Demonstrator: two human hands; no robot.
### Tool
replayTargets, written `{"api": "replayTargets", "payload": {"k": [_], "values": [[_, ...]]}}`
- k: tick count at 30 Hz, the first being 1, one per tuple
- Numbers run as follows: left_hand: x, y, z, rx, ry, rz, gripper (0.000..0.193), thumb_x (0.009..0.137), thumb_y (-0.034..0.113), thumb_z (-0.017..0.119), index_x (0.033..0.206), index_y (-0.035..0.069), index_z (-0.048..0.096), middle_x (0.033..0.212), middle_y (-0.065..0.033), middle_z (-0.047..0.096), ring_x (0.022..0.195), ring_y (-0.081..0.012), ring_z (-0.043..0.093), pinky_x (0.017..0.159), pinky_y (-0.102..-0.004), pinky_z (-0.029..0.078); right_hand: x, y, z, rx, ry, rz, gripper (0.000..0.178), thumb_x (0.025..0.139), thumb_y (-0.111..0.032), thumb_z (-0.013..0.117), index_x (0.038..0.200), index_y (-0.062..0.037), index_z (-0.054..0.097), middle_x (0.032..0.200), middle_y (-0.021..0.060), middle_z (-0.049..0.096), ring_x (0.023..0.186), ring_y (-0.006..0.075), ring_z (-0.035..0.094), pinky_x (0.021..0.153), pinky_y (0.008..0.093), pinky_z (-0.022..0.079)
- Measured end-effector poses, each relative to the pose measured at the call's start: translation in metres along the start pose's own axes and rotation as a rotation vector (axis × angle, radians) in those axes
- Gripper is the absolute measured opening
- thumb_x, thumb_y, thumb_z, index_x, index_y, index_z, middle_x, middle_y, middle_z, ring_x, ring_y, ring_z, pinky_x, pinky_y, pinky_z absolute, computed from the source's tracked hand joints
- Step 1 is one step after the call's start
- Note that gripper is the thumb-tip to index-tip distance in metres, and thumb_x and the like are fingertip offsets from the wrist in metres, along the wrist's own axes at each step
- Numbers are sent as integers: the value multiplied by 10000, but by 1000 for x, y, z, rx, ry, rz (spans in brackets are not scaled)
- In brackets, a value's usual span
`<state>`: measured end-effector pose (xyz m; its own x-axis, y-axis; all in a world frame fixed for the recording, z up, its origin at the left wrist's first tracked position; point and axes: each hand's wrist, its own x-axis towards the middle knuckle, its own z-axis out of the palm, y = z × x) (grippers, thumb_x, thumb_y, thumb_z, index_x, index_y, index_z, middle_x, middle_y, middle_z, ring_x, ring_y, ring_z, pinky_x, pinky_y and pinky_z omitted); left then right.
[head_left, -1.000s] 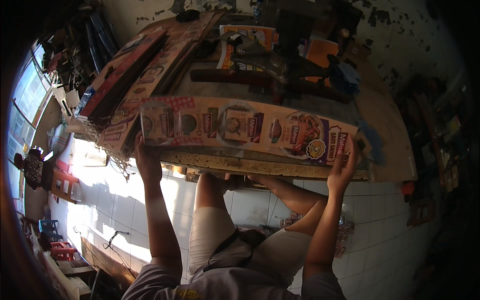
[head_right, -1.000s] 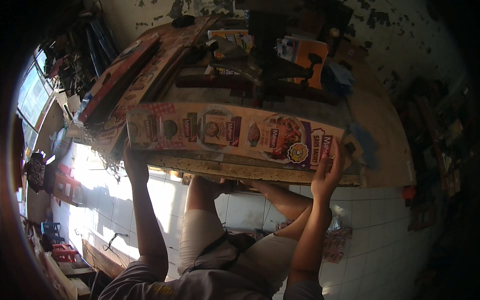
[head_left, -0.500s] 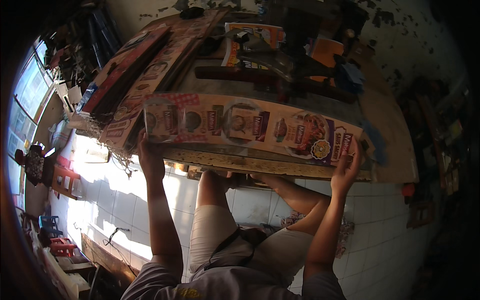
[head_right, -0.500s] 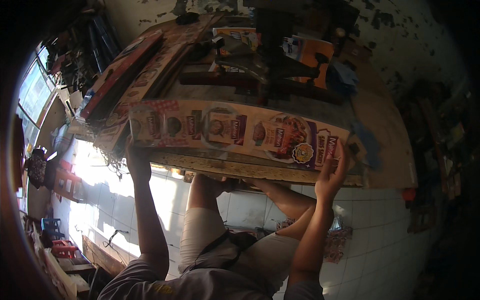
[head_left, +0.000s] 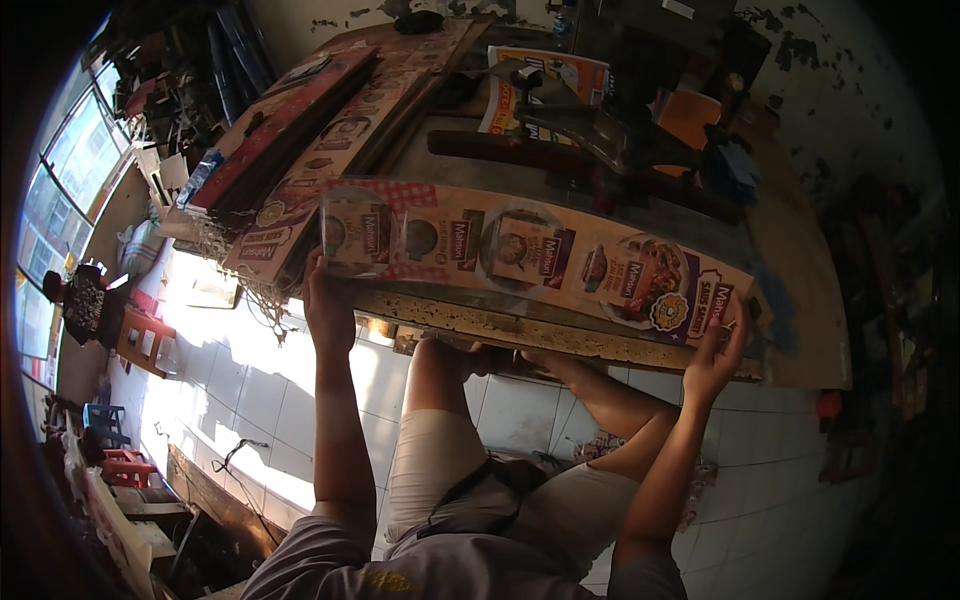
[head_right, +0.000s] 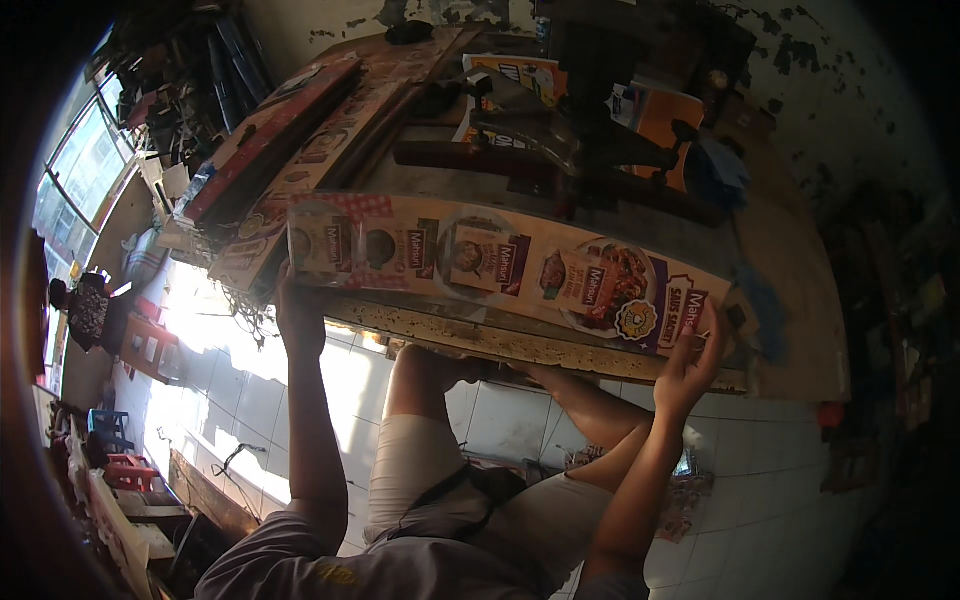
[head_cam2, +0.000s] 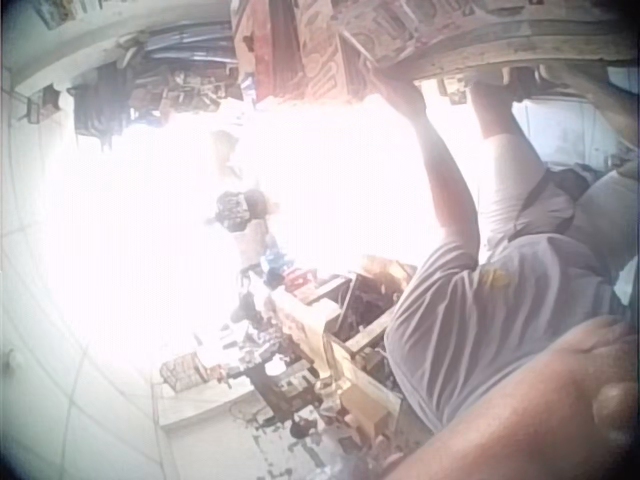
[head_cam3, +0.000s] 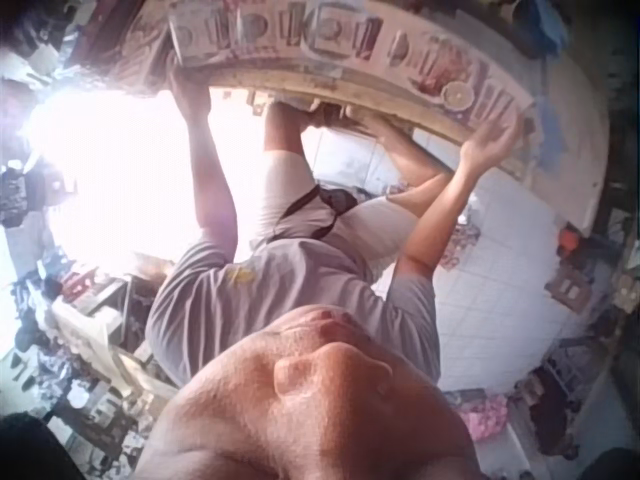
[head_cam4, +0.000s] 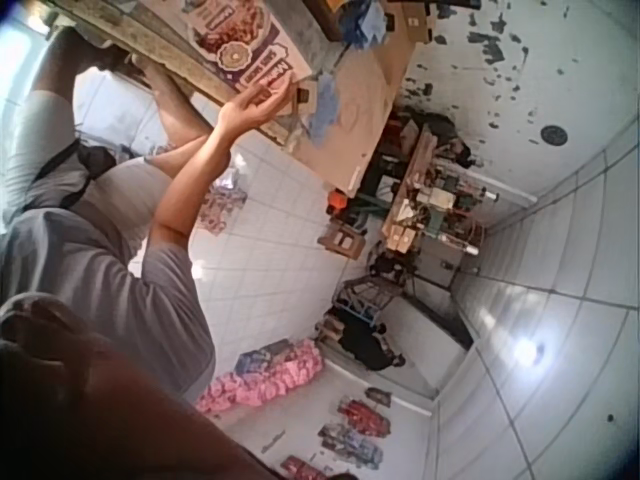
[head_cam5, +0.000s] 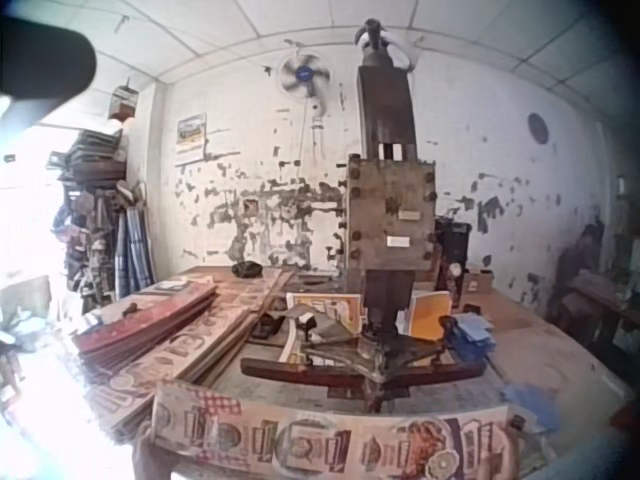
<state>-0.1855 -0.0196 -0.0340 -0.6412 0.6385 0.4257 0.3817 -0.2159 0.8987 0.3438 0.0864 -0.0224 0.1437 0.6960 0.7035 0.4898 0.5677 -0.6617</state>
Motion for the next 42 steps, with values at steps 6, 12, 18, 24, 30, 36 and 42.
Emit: {"api": "replayTargets", "payload": {"k": [6, 12, 18, 24, 30, 36, 42], "values": [[-2, -2, 0, 27, -23, 34, 350, 1150, 134, 444, 1447, 6, 579, 1414, -96, 595, 1236, -201, 623, 1035, -340, 545, 0, 0, 1, -18, 16, -8, 416, 1160, -60, 511, 1574, -39, 542, 1525, 125, 590, 1202, 156, 647, 977, 314, 540], [-2, -19, -6, 209, -19, 113, 562, 1008, -33, 648, 1550, 20, 507, 1561, -148, 556, 1328, -268, 607, 1103, -380, 546, -2, 8, 1, -5, 26, 8, 426, 1157, -50, 501, 1581, -45, 539, 1450, 110, 638, 1079, 123, 659, 931, 287, 540], [1, -13, -7, 168, -37, 68, 470, 1064, 53, 594, 1527, 14, 524, 1531, -137, 552, 1328, -252, 600, 1116, -368, 527, -3, 14, -1, -36, 20, 15, 418, 1132, -15, 515, 1547, -16, 557, 1481, 154, 626, 1251, 223, 635, 1057, 364, 519], [-2, -11, -5, 119, -13, -40, 689, 955, 6, 756, 1585, 19, 479, 1632, -185, 514, 1453, -302, 557, 1185, -404, 494, -1, 17, 0, -102, 35, -70, 441, 1148, -30, 493, 1587, -47, 535, 1415, 108, 645, 1057, 120, 654, 929, 279, 532], [-2, 1, 4, 63, 24, 28, 381, 1208, 194, 381, 1449, -19, 585, 1439, -75, 591, 1271, -179, 617, 1078, -336, 532, -3, 14, 0, -66, 45, -71, 434, 1149, -53, 517, 1583, -41, 534, 1466, 129, 618, 1132, 148, 669, 968, 307, 541], [-3, -19, -4, 158, 3, 131, 415, 1117, 83, 512, 1521, -14, 531, 1491, -121, 570, 1322, -219, 608, 1114, -371, 537, -3, 9, 0, -39, 64, -84, 439, 1149, -70, 529, 1585, -25, 518, 1544, 140, 582, 1257, 181, 647, 1015, 332, 546], [2, 0, -5, -414, -64, -185, 416, 1056, -58, 592, 1470, -38, 556, 1448, -110, 604, 1293, -229, 627, 1126, -378, 550, -4, 9, 3, -29, 77, -78, 494, 1140, -72, 548, 1622, -16, 455, 1614, 167, 526, 1432, 258, 568, 1169, 403, 488]]}}
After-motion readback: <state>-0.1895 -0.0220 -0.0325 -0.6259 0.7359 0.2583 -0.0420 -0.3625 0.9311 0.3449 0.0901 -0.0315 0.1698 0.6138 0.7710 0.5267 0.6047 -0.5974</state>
